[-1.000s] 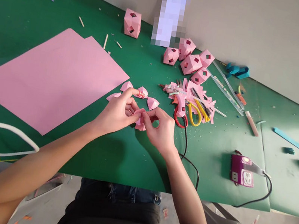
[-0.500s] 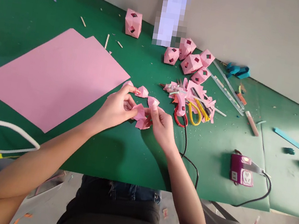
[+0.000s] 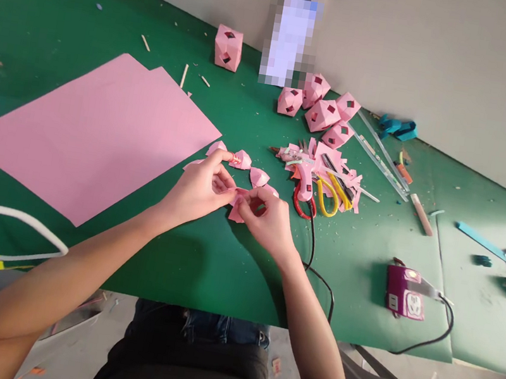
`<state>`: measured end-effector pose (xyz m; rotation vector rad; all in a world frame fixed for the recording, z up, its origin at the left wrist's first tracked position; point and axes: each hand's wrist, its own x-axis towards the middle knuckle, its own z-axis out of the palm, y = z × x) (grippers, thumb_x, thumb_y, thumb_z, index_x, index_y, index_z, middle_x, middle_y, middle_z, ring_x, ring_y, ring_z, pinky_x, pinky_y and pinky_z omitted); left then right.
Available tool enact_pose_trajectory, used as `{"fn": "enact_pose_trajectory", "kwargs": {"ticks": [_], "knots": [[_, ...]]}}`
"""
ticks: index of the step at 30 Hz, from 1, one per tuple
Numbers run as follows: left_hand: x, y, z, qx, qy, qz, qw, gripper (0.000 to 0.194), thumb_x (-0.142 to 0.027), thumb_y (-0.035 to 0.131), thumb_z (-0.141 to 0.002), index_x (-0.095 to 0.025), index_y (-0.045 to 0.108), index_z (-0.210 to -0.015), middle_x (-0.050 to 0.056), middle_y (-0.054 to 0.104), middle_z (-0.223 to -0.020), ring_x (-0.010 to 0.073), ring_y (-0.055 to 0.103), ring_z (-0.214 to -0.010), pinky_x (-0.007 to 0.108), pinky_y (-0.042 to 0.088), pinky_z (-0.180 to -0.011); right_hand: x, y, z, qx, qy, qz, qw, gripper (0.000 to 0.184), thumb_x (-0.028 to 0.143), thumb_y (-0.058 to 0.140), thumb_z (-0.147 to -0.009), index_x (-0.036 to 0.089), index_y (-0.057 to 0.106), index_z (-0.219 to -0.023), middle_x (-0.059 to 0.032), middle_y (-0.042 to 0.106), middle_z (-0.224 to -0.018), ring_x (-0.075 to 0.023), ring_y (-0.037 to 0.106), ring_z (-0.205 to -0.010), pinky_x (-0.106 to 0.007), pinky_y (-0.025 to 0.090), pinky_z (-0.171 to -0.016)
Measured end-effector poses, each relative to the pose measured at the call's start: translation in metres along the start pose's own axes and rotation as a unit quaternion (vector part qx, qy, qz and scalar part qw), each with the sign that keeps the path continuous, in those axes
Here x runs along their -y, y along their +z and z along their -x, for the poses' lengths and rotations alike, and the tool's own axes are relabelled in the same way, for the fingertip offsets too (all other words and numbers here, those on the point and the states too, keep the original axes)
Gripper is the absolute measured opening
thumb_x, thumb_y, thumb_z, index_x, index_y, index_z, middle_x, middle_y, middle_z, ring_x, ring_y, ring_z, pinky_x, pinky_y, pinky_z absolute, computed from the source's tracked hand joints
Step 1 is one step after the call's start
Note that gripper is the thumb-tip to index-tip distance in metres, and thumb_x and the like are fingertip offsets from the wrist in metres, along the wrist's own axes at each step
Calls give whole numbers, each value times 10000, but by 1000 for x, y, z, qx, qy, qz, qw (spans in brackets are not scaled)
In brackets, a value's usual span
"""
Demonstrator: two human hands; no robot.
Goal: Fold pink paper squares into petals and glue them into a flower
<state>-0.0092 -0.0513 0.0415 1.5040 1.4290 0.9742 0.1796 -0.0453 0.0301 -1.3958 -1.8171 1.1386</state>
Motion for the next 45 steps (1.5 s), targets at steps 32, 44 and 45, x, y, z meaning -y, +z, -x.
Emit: {"fn": "enact_pose_trajectory", "kwargs": {"ticks": [32,44,45], "knots": [[3,6,-1,-27,8,80,996,449,-370,819,-884,-223,631,-1264,19,807,-951,176,802,-814,287,675,-775,3,13,5,-109,-72,43,990,265,334,597,-994,247,535,-751,7,608,-682,-163,546,-652,-301,430,-621],[3,14,1,-45,-38,145,988,477,-415,826,-851,-232,582,-1217,34,781,-941,234,824,-900,336,692,-777,2,14,3,-131,-115,101,980,390,374,518,-1077,245,558,-711,-20,620,-666,-198,541,-701,-357,461,-749],[3,13,1,-53,-48,150,986,476,-405,827,-842,-235,576,-1209,31,775,-929,233,822,-887,330,694,-755,1,12,2,-123,-109,96,982,408,396,501,-1090,244,571,-718,-24,627,-673,-200,552,-702,-355,462,-738]]}}
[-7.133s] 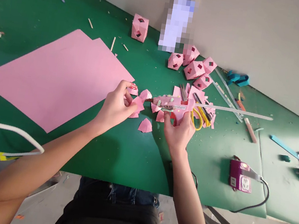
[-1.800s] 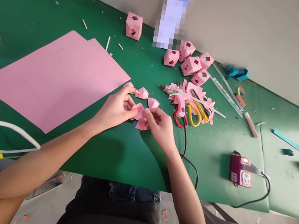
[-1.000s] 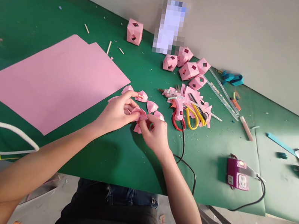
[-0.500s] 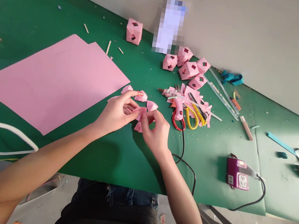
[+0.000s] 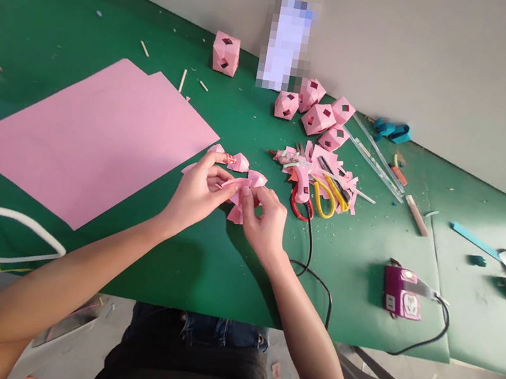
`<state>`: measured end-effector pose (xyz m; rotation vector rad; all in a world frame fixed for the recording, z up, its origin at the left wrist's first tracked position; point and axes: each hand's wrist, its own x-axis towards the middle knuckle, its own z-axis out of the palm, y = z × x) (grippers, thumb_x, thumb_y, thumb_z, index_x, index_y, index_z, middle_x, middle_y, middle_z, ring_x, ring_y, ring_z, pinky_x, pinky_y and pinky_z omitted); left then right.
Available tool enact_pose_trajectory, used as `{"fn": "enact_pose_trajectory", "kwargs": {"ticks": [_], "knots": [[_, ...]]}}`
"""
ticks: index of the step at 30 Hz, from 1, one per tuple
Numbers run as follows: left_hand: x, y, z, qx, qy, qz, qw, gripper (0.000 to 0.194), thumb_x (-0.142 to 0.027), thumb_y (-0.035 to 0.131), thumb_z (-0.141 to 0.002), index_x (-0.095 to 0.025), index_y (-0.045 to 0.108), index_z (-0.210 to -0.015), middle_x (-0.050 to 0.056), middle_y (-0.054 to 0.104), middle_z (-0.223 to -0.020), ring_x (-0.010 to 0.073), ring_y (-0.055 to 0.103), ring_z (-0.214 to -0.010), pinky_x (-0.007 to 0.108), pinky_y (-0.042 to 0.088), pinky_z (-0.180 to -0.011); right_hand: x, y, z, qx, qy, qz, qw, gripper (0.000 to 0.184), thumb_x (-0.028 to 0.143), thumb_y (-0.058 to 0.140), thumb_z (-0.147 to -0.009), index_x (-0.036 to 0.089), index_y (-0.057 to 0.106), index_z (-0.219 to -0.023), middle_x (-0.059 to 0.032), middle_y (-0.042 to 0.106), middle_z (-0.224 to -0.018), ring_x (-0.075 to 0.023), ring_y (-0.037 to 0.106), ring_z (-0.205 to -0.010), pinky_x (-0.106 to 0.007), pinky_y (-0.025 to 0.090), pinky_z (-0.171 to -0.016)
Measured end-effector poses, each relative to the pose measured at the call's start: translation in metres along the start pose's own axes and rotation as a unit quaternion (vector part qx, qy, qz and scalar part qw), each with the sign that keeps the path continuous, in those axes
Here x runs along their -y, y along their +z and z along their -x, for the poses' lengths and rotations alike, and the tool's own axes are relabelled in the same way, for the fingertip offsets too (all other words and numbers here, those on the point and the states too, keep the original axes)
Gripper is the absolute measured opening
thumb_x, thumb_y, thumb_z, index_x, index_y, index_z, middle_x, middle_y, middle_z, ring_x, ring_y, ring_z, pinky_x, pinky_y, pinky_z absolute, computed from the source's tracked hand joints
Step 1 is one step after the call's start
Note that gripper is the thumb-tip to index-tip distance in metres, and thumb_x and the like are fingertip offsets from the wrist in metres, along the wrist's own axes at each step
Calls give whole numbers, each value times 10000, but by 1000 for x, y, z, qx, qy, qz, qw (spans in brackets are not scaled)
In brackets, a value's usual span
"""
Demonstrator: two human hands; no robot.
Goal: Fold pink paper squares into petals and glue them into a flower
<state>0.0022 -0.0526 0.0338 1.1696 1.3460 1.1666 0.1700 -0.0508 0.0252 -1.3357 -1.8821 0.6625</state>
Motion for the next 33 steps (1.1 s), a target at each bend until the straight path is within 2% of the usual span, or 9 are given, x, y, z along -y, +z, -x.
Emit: {"fn": "enact_pose_trajectory", "kwargs": {"ticks": [4,8,11,14,18,21,24,27,33], "knots": [[-3,-5,-3,-24,-26,9,999,484,-378,828,-817,-243,558,-1194,25,753,-931,226,807,-833,319,699,-650,-22,-19,-12,-58,23,45,997,452,486,381,-1127,233,662,-879,-85,723,-841,-254,644,-865,-406,507,-837],[-4,-10,-5,-44,10,-49,998,444,-337,797,-830,-244,578,-1204,20,753,-926,212,795,-812,301,688,-634,-58,-34,-28,-195,102,232,948,465,625,657,-953,189,631,-1115,-213,707,-1172,-399,618,-1164,-605,475,-1039],[-3,-13,-5,-61,61,-118,989,404,-307,765,-856,-242,584,-1211,5,752,-904,185,779,-779,282,672,-661,-76,-32,-36,-165,138,283,935,593,667,735,-881,160,600,-1158,-257,674,-1201,-448,598,-1215,-649,471,-1046],[-1,-15,-6,-74,100,-166,978,364,-277,746,-872,-244,583,-1195,-11,758,-880,166,771,-755,279,658,-714,-83,-28,-41,-143,143,298,933,541,616,716,-912,143,594,-1145,-269,672,-1187,-444,612,-1193,-645,486,-1035],[2,-17,-9,-94,120,-194,969,344,-255,746,-863,-246,578,-1163,-23,770,-852,162,770,-712,268,628,-686,-84,-32,-43,-163,143,289,932,347,473,642,-945,160,587,-1086,-231,684,-1123,-398,656,-1141,-595,524,-1003],[3,-18,-11,-113,129,-199,965,347,-240,760,-842,-245,578,-1138,-26,777,-830,164,772,-689,256,614,-652,-75,-39,-38,-198,142,219,945,322,454,616,-918,194,553,-1096,-129,699,-966,-311,694,-909,-484,564,-837],[4,-18,-13,-124,131,-208,961,340,-240,765,-851,-252,569,-1129,-27,785,-834,166,779,-699,248,614,-647,-57,-44,-28,-218,134,133,958,343,452,665,-853,240,519,-1081,-13,661,-811,-216,623,-684,-384,532,-703],[5,-19,-14,-130,136,-217,958,342,-222,763,-854,-255,561,-1127,-28,780,-830,167,779,-702,246,613,-644,-40,-42,-19,-186,113,121,969,363,499,720,-805,283,431,-839,56,527,-643,-170,501,-565,-334,455,-603],[6,-20,-16,-140,146,-217,955,353,-227,769,-838,-250,557,-1119,-21,775,-834,164,769,-697,242,605,-624,-30,-31,-11,-175,36,142,974,354,409,606,-832,296,279,-754,71,393,-590,-160,427,-554,-307,363,-565]]}}
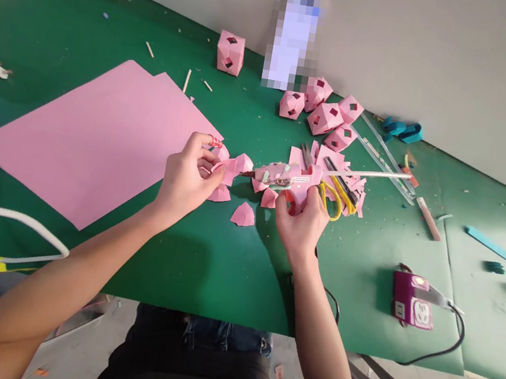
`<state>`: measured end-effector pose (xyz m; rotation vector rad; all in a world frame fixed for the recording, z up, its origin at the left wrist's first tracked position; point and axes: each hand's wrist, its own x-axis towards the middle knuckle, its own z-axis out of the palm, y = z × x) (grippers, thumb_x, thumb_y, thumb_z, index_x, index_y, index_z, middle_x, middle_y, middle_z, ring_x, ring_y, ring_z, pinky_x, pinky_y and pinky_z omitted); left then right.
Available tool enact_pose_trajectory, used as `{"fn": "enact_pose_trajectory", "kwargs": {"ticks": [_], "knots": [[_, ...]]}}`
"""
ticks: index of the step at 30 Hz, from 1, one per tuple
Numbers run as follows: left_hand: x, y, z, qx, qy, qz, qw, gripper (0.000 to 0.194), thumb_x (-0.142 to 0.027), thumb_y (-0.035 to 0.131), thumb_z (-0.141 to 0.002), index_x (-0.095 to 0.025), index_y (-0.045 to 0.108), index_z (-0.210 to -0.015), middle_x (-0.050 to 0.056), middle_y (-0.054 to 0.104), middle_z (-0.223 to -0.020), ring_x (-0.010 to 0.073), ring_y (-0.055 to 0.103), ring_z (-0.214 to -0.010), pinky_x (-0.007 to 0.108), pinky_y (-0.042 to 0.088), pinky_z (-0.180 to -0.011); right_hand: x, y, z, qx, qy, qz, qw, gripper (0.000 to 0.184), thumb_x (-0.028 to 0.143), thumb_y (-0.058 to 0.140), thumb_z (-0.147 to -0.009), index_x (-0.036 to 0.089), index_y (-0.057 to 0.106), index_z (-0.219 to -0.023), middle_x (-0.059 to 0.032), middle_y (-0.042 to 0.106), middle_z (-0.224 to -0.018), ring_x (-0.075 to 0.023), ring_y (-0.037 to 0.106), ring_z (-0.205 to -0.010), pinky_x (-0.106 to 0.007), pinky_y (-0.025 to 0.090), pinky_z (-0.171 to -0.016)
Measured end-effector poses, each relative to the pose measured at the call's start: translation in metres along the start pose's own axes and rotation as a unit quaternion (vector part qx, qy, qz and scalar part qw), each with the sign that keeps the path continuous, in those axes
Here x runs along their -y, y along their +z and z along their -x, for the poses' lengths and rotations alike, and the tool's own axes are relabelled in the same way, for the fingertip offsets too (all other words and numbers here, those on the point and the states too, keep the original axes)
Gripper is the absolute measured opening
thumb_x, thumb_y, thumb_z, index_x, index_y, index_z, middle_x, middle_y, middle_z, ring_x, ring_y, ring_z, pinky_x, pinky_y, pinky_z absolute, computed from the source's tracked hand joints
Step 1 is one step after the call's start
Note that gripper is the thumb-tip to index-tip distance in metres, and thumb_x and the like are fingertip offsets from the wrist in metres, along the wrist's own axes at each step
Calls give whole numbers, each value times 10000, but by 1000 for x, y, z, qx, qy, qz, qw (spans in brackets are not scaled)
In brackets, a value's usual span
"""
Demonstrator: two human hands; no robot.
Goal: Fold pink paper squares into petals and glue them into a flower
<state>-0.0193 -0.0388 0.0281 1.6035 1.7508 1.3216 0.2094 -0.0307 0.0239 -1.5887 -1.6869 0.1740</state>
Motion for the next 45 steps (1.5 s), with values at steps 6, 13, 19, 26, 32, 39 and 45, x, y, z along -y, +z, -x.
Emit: {"fn": "enact_pose_trajectory", "kwargs": {"ticks": [6,13,19,26,32,39,45], "knots": [[-2,0,1,-3,0,20,1000,330,-281,758,-836,-245,565,-1100,-19,767,-824,154,751,-686,232,586,-595,-2,6,4,-13,-24,21,999,327,383,569,-845,294,264,-768,61,394,-619,-162,418,-572,-297,339,-560],[-2,0,0,-3,0,34,999,326,-319,762,-843,-242,567,-1093,-13,763,-816,164,760,-702,241,593,-601,-4,7,4,-17,-34,38,999,325,370,557,-864,292,253,-781,48,428,-644,-166,431,-584,-295,328,-551],[-1,1,0,6,-8,39,999,328,-292,760,-834,-250,569,-1097,-14,769,-826,168,769,-702,251,608,-614,-2,7,5,-29,-51,61,996,304,364,552,-878,285,273,-784,47,435,-659,-154,429,-575,-284,322,-538],[-3,1,1,-8,-14,37,999,327,-234,739,-806,-250,569,-1085,-23,762,-820,152,747,-672,239,594,-595,-6,1,5,-66,-80,151,983,158,333,516,-918,266,412,-820,-2,527,-746,-168,486,-605,-287,252,-511],[-5,0,1,-5,-18,40,999,338,-274,768,-822,-253,562,-1088,-16,769,-846,165,769,-729,250,618,-629,-1,2,3,-60,-32,52,996,310,362,557,-847,288,265,-770,58,391,-628,-156,410,-559,-293,324,-544],[-7,0,2,-1,-23,58,998,334,-318,767,-837,-256,570,-1100,-6,762,-846,176,777,-746,259,619,-619,2,5,3,10,9,19,1000,343,402,576,-839,290,262,-756,66,390,-608,-159,393,-561,-298,324,-565],[-7,-1,1,-1,-26,62,998,329,-306,757,-833,-254,564,-1095,-8,764,-846,160,758,-697,263,620,-625,2,4,3,23,7,18,1000,333,401,579,-832,290,274,-754,62,409,-618,-158,401,-563,-299,332,-567]]}}
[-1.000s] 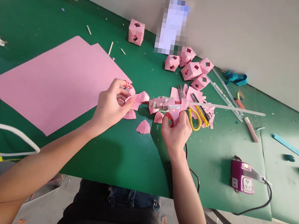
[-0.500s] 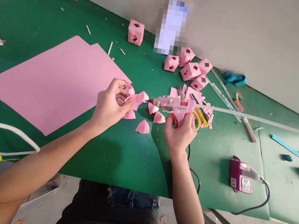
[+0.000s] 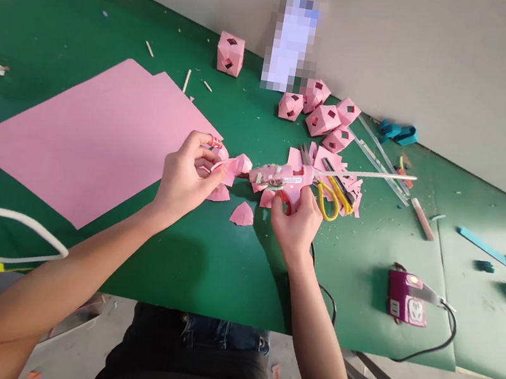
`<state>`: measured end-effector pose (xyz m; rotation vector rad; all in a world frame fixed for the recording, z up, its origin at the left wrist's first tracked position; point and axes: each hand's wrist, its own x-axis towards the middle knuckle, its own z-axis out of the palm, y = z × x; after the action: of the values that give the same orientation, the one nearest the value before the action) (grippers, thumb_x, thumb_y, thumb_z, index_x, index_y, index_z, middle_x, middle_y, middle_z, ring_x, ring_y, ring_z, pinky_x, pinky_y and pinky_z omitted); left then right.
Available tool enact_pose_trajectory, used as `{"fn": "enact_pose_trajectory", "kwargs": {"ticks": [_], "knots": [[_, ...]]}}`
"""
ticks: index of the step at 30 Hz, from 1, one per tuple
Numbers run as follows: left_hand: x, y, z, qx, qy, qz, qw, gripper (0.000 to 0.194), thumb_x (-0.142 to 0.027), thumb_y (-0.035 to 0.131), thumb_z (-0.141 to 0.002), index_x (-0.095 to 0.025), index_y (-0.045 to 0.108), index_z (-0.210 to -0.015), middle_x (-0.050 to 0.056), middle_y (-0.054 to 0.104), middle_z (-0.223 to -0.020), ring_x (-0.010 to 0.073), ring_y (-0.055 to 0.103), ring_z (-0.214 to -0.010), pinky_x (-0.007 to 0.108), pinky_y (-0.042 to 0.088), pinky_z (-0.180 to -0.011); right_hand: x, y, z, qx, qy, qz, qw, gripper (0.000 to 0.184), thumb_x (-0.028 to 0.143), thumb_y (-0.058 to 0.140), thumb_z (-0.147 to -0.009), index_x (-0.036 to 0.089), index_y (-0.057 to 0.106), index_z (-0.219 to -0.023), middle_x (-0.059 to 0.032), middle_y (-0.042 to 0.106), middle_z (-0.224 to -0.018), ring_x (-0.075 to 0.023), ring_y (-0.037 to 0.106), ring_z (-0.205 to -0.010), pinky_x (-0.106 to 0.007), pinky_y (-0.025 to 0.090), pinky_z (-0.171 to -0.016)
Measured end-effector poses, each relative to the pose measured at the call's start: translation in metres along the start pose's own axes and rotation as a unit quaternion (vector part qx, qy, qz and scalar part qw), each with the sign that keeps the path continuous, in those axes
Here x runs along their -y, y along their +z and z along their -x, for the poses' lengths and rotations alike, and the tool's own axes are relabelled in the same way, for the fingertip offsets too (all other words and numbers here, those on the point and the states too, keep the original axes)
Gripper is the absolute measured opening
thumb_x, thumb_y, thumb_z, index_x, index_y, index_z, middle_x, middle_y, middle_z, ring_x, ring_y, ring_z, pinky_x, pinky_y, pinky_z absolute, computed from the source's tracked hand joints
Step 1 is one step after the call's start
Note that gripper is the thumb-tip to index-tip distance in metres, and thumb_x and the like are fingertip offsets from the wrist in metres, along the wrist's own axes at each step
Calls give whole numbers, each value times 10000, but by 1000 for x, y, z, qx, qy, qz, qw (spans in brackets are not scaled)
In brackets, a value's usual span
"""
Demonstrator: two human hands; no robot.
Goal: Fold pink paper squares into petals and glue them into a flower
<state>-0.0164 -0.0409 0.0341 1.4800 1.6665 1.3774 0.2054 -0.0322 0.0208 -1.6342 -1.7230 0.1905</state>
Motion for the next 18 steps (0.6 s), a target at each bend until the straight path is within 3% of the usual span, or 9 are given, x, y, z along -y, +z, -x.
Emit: {"fn": "enact_pose_trajectory", "kwargs": {"ticks": [11,18], "knots": [[0,0,1,15,4,-11,1000,364,-273,773,-819,-252,563,-1115,-21,769,-822,158,763,-699,246,604,-611,-3,1,-3,-43,-6,12,999,336,386,578,-828,298,260,-768,50,423,-640,-177,453,-604,-306,355,-566],[2,-1,0,14,-6,2,1000,379,-297,779,-826,-257,569,-1139,-13,767,-832,160,755,-683,254,605,-596,1,-1,-1,-28,-19,4,999,345,388,583,-816,296,257,-751,65,383,-604,-167,427,-573,-309,345,-566]]}}
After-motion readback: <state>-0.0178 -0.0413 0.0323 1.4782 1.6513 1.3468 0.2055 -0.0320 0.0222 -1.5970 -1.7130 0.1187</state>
